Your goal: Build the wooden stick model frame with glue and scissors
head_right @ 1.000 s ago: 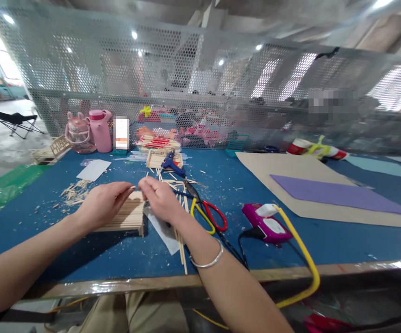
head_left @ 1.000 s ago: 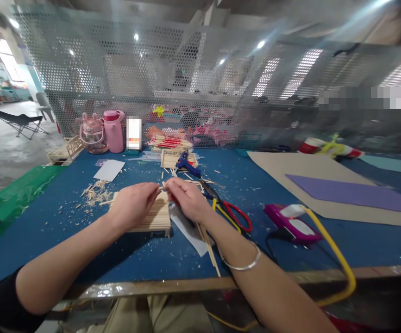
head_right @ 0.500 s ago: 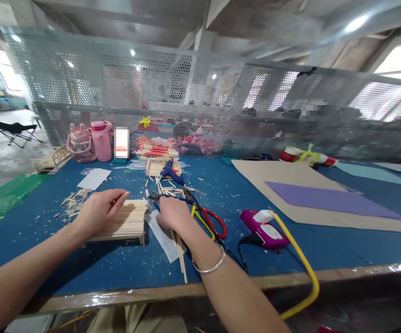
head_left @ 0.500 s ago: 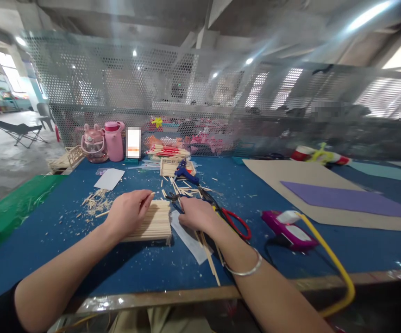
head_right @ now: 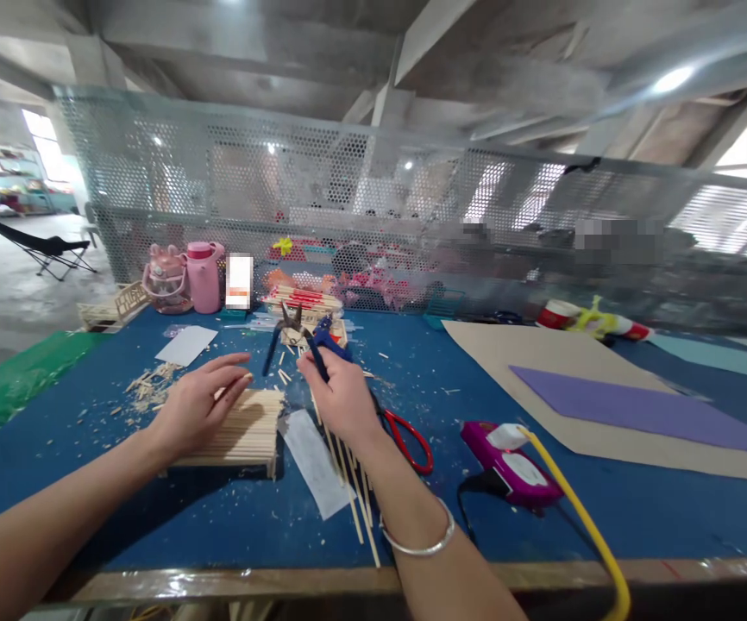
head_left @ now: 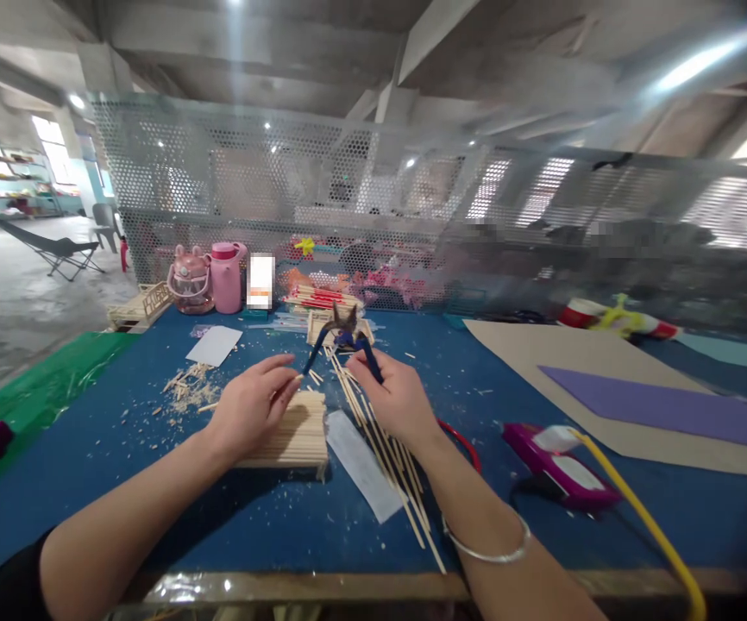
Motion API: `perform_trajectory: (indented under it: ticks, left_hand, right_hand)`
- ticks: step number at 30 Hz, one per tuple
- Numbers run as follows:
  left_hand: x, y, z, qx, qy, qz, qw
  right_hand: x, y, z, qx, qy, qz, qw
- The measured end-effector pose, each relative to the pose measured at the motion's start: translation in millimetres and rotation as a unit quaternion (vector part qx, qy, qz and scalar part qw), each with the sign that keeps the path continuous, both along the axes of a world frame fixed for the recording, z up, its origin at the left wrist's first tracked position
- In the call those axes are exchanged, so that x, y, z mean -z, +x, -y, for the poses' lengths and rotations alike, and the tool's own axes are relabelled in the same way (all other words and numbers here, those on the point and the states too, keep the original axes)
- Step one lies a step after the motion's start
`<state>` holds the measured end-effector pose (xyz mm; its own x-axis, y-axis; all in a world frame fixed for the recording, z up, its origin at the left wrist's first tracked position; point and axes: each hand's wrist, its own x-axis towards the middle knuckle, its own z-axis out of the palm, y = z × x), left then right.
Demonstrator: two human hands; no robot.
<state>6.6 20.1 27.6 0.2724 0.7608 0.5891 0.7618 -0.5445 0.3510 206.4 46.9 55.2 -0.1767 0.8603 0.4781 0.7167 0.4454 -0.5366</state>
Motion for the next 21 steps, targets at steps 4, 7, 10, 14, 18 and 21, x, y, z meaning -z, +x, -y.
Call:
perform_trajectory:
  ticks: [4, 7, 10, 14, 18, 21]
  left_hand:
    - [-2.2, 2, 4, 0.044, -0.012, -0.005, 0.999]
    - [-6.4, 2, 7, 0.040, 0.007, 0.009, 0.999]
    - [-10.9, -1, 9, 0.023, 0.037, 0.035, 0.998]
    - [-15.9, -5, 8, 0.021, 0.023, 0.045, 0.998]
    - [-18.8, -3, 11, 0.049, -0.013, 0.010, 0.999]
    - [-15.6, 7, 18, 0.080, -0.025, -0.045, 0.995]
  right_hand:
    - [13.3, -12, 9, -0.173, -0.033, -0.201, 0.964]
    - [20.8, -19, 13, -0.218, -0.023, -0.312, 0.924]
    - [21.6, -23, 18, -0.236, 0.038, -0.331, 0.913]
    - [21.4, -27, 27, -0.288, 0.071, -0.316, 0.901]
    - [25.0, -32, 29, -0.285, 0.008, -0.408, 0.867]
    - [23.6, -35, 26, -0.309, -0.087, -0.502, 0.803]
